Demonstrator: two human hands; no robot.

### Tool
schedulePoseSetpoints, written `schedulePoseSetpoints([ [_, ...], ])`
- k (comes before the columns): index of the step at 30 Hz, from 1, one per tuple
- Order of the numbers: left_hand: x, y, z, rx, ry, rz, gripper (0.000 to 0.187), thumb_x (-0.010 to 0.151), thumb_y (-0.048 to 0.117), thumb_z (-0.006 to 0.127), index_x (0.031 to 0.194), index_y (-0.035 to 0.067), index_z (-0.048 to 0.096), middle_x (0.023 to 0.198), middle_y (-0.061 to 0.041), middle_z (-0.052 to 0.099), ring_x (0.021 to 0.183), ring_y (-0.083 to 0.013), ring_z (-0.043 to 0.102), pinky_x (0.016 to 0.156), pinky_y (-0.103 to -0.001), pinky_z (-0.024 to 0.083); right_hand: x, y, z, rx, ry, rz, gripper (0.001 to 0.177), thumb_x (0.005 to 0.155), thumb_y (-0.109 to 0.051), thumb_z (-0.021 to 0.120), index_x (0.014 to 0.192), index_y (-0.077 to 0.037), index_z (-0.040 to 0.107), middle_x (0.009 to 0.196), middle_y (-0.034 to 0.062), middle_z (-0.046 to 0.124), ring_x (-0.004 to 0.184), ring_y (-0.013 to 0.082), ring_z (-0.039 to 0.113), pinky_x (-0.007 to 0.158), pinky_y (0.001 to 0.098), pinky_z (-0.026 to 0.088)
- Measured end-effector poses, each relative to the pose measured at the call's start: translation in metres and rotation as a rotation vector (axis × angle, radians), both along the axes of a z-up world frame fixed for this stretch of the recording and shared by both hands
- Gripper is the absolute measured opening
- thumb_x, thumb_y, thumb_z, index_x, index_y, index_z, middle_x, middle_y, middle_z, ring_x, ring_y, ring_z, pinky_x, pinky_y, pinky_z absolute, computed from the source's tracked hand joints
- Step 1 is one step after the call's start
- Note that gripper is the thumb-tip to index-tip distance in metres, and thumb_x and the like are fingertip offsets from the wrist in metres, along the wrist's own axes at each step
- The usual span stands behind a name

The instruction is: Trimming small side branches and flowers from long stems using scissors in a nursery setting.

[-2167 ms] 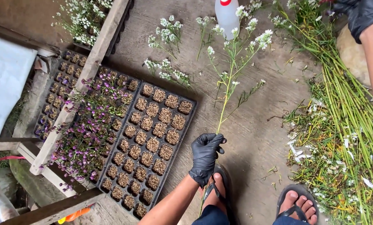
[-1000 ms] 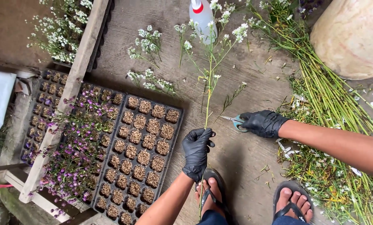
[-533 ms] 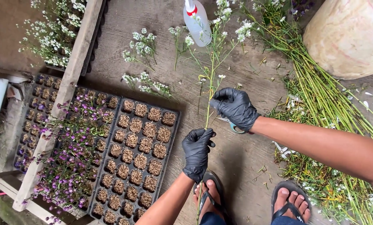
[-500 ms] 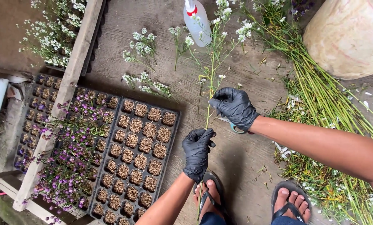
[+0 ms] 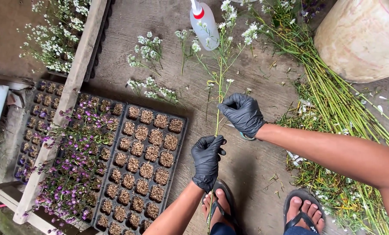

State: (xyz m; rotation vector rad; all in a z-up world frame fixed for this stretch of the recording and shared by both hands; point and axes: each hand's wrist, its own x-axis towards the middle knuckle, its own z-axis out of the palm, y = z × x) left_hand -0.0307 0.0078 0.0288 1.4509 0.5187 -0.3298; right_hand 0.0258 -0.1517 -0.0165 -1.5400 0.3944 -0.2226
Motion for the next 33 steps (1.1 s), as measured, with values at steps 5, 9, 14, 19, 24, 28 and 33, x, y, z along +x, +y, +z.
schedulePoseSetpoints([
  [5,-0.002,0.001,-0.003,-0.004,0.008,-0.003,0.017,0.081,0.004,0.085,0.086,-0.004,0.071,0.071,-0.019,0.075,0.044,-0.0185,0.063,0.036,-0.020,0.039,-0.007,0.004,0.008,-0.345,-0.212,-0.016,0.008,0.083,-0.004,0.082,0.086,-0.007,0.076,0.074,0.0152,0.073,0.073,0.0352,0.074,0.064,0.0353,0.059],
  [9,-0.003,0.000,-0.001,-0.007,0.012,0.000,0.016,0.082,0.004,0.084,0.087,-0.004,0.071,0.071,-0.020,0.074,0.043,-0.0193,0.063,0.036,-0.021,0.039,-0.007,-0.004,0.012,-0.384,-0.265,0.034,0.007,0.084,-0.003,0.080,0.085,-0.008,0.075,0.075,0.0134,0.072,0.073,0.0338,0.074,0.065,0.0360,0.058],
  [14,-0.006,0.001,-0.003,0.006,0.018,-0.005,0.016,0.082,0.005,0.085,0.085,-0.004,0.072,0.071,-0.020,0.074,0.042,-0.0194,0.063,0.035,-0.021,0.038,-0.008,-0.010,0.022,-0.399,-0.358,0.162,0.008,0.084,-0.001,0.077,0.085,-0.007,0.072,0.075,0.0141,0.071,0.073,0.0387,0.073,0.062,0.0373,0.058],
  [19,0.001,-0.005,-0.002,-0.020,0.009,-0.009,0.017,0.083,0.006,0.085,0.087,-0.004,0.071,0.071,-0.020,0.074,0.043,-0.0185,0.063,0.035,-0.020,0.038,-0.024,-0.011,0.028,-0.451,-0.356,0.167,0.011,0.081,-0.002,0.079,0.085,-0.010,0.073,0.075,0.0114,0.072,0.074,0.0359,0.073,0.062,0.0383,0.058],
  [24,0.004,-0.002,-0.004,-0.039,0.015,-0.003,0.018,0.082,0.005,0.085,0.088,-0.004,0.070,0.071,-0.020,0.074,0.042,-0.0188,0.062,0.034,-0.020,0.038,-0.037,-0.056,-0.001,-0.458,-0.284,0.205,0.012,0.083,-0.003,0.078,0.090,-0.010,0.071,0.077,0.0131,0.071,0.076,0.0357,0.074,0.065,0.0404,0.057],
  [28,0.006,0.001,-0.003,-0.051,0.005,0.005,0.018,0.081,0.005,0.086,0.086,-0.002,0.069,0.071,-0.019,0.075,0.042,-0.0187,0.063,0.035,-0.020,0.038,-0.057,-0.128,-0.039,-0.829,0.038,0.528,0.016,0.084,-0.024,0.070,0.093,-0.012,0.073,0.086,0.0125,0.075,0.089,0.0366,0.073,0.078,0.0440,0.058],
  [33,0.009,-0.003,-0.005,-0.049,-0.010,0.003,0.018,0.080,0.004,0.087,0.084,-0.001,0.070,0.071,-0.019,0.075,0.041,-0.0192,0.063,0.034,-0.020,0.039,-0.088,-0.166,-0.052,-1.283,0.513,0.909,0.042,0.084,-0.052,0.061,0.097,-0.015,0.077,0.098,0.0118,0.080,0.104,0.0377,0.073,0.093,0.0485,0.059],
])
